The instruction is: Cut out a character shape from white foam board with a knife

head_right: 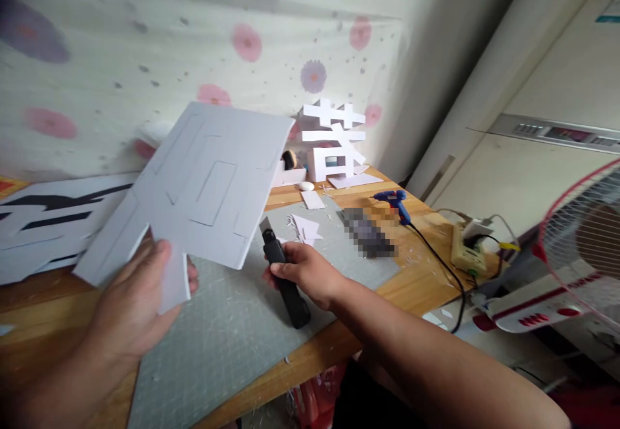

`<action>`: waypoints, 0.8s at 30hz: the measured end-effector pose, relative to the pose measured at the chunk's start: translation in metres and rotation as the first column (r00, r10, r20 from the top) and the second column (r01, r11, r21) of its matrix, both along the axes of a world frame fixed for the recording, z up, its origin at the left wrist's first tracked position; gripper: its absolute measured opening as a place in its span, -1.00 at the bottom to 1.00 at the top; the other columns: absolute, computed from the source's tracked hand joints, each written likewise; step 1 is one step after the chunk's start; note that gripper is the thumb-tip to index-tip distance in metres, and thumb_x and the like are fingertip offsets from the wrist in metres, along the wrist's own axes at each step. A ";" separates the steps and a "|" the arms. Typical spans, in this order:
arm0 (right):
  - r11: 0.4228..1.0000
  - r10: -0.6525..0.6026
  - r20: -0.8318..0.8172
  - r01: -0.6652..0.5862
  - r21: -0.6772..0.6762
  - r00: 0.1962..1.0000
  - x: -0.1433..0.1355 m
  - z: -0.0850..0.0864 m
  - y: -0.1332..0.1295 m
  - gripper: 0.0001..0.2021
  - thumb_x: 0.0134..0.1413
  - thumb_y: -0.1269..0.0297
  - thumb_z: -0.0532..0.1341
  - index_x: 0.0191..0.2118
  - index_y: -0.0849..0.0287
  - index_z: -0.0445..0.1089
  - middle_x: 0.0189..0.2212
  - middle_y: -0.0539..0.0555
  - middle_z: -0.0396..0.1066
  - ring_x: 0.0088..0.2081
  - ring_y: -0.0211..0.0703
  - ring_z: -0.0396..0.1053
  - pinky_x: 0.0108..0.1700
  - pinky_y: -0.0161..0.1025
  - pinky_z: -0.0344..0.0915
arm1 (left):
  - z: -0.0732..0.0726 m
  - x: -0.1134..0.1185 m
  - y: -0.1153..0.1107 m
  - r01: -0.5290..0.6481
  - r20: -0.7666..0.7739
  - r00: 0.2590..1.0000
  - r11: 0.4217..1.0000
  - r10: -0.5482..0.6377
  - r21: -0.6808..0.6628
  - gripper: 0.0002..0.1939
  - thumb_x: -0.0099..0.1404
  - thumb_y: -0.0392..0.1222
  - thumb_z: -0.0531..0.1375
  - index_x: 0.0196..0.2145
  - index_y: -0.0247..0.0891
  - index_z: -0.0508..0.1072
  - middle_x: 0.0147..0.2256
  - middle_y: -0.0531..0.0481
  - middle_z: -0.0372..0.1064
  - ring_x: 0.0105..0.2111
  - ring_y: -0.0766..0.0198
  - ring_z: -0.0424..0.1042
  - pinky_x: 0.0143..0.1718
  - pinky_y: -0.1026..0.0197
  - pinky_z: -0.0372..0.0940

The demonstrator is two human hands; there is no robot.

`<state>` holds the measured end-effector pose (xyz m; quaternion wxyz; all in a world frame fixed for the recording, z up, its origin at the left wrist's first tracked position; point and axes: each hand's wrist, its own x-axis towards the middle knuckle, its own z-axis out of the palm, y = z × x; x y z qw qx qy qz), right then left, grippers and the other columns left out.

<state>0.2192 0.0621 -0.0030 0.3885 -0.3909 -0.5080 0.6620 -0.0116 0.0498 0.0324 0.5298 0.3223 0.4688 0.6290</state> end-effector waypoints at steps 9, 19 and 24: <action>0.878 0.348 0.445 -0.454 0.155 0.825 -0.004 0.016 -0.023 -0.49 0.04 -0.20 0.36 -0.24 0.17 0.28 -0.51 -0.13 0.18 -0.54 -0.34 0.19 -0.51 -0.36 0.15 | -0.007 -0.005 -0.004 0.086 -0.029 0.996 0.994 -0.084 0.066 -0.40 -0.08 0.34 0.46 -0.56 -0.20 0.33 -0.70 0.15 0.21 -0.71 0.39 0.15 -0.70 0.30 0.08; 0.562 -0.011 0.480 -0.391 0.729 0.877 -0.036 0.019 -0.029 -0.65 0.25 -0.07 0.22 -0.10 0.13 0.37 -0.25 0.09 0.37 -0.20 -0.09 0.32 -0.10 -0.17 0.35 | -0.003 0.011 -0.023 0.292 0.075 0.954 0.956 -0.290 -0.012 -0.44 -0.08 0.28 0.50 -0.55 -0.21 0.38 -0.67 0.14 0.28 -0.70 0.38 0.19 -0.70 0.30 0.09; 0.465 0.015 0.483 -0.434 0.771 0.875 -0.044 0.026 -0.027 -0.93 0.12 0.34 0.19 -0.25 0.11 0.30 -0.30 0.02 0.39 -0.24 -0.16 0.33 -0.05 -0.19 0.35 | -0.005 0.015 -0.028 0.390 0.239 0.895 0.921 -0.378 -0.006 -0.47 -0.07 0.15 0.54 -0.59 -0.22 0.33 -0.69 0.21 0.18 -0.71 0.44 0.10 -0.70 0.35 0.06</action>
